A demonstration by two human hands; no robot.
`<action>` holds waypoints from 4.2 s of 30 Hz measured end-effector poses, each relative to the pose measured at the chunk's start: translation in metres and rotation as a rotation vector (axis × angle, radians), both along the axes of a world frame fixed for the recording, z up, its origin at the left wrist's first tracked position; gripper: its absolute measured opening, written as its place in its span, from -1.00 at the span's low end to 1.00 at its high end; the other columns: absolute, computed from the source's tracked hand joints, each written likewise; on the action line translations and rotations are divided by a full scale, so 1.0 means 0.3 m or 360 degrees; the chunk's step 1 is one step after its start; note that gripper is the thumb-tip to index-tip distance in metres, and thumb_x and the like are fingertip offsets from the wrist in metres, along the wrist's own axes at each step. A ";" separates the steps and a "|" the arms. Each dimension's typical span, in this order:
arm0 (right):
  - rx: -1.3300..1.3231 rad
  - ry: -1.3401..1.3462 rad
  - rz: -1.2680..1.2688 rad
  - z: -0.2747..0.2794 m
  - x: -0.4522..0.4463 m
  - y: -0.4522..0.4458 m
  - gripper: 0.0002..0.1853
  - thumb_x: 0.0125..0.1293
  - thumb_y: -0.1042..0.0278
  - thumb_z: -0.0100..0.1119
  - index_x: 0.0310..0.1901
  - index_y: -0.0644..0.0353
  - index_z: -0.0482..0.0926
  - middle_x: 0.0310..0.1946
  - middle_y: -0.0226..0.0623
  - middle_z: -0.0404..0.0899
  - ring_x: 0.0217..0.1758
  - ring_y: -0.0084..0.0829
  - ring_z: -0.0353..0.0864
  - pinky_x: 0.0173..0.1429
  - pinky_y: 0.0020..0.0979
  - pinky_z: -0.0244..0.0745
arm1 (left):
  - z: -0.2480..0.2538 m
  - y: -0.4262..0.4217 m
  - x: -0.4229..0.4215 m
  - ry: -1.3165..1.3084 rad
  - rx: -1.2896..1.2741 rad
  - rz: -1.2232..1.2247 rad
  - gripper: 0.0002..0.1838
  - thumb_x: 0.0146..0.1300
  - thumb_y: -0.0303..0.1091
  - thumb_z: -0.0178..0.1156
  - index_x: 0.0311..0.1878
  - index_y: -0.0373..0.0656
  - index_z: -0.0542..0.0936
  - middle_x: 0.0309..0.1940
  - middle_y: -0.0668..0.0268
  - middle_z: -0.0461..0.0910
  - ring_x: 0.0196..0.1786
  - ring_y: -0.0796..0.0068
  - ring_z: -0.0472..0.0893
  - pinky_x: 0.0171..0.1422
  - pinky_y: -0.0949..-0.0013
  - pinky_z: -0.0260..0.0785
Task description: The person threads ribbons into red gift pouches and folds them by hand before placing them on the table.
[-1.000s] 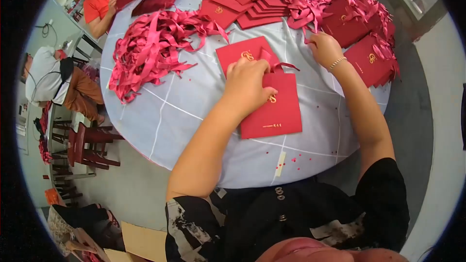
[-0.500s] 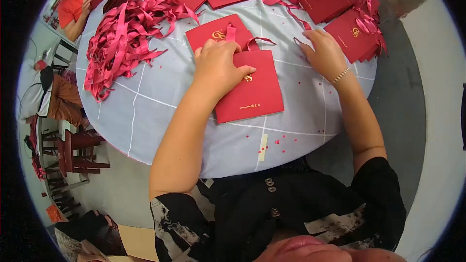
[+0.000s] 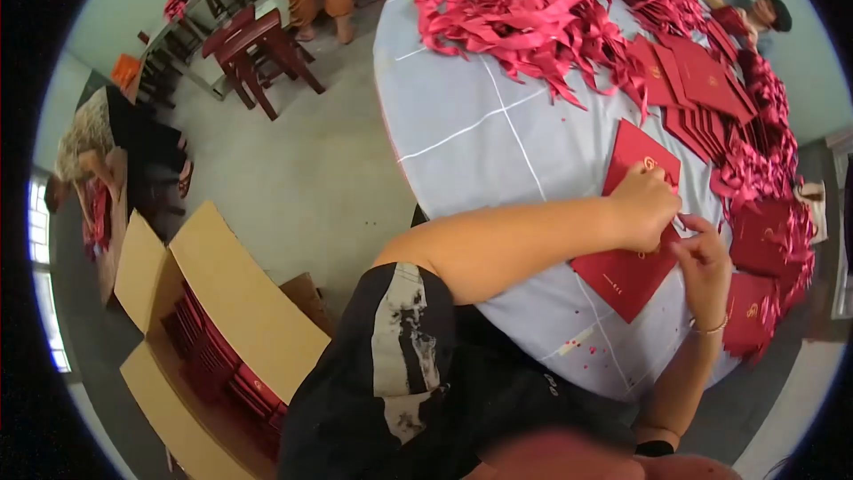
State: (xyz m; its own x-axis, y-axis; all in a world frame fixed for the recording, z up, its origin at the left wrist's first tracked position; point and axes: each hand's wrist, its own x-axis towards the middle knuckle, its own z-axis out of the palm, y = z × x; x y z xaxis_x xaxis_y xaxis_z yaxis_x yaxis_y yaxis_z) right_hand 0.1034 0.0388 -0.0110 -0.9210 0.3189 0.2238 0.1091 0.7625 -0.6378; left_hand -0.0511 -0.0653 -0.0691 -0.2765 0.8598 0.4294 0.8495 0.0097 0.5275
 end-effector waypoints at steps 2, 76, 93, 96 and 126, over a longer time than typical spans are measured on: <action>0.0058 -0.0035 -0.0032 0.009 -0.059 -0.060 -0.93 0.14 0.62 0.28 -0.39 0.37 0.56 -0.15 -0.18 0.56 -0.16 -0.38 0.56 -0.10 -0.41 0.47 | 0.012 -0.010 -0.002 -0.0009 0.0061 -0.0004 -0.60 -0.31 -0.21 0.48 -0.32 -0.13 0.64 -0.30 0.21 0.65 -0.06 0.11 0.55 0.05 0.04 0.26; -0.0632 0.0154 -0.0296 -0.120 -0.018 -0.001 -0.94 0.05 0.57 0.25 -0.48 0.38 0.65 -0.62 -0.22 0.63 -0.57 -0.54 0.58 -0.44 -0.46 0.46 | 0.066 -0.037 0.015 -0.0246 -0.0182 -0.0102 -0.68 -0.02 -0.56 0.38 -0.13 -0.31 0.63 -0.24 0.21 0.62 -0.19 0.39 0.62 -0.06 0.41 0.45; 0.0259 0.0251 -0.0499 -0.129 -0.046 -0.080 -0.91 -0.03 0.48 0.19 -0.57 0.33 0.59 -0.57 0.01 0.58 -0.48 -0.06 0.61 -0.36 -0.19 0.50 | 0.065 -0.037 0.047 0.0206 -0.0017 -0.0133 -0.72 -0.09 -0.58 0.29 -0.21 -0.29 0.65 -0.32 0.12 0.63 -0.16 0.08 0.56 -0.01 0.17 0.42; 0.0272 0.0232 -0.0528 -0.119 -0.049 -0.091 -0.88 -0.06 0.44 0.17 -0.56 0.33 0.61 -0.54 0.04 0.59 -0.42 0.00 0.63 -0.30 -0.13 0.54 | 0.078 -0.040 0.058 0.0175 -0.0064 -0.0091 -0.73 -0.08 -0.59 0.28 -0.21 -0.30 0.65 -0.32 0.12 0.63 -0.18 0.09 0.56 -0.01 0.16 0.41; -0.0119 0.0321 -0.0312 -0.145 0.003 -0.017 -0.92 0.11 0.44 0.22 -0.41 0.25 0.62 -0.49 -0.07 0.62 -0.37 -0.07 0.64 -0.24 -0.16 0.52 | 0.042 -0.033 0.022 -0.0610 -0.0207 -0.0054 -0.62 0.07 -0.60 0.34 0.02 -0.28 0.64 -0.16 0.27 0.66 -0.13 0.56 0.62 0.00 0.48 0.47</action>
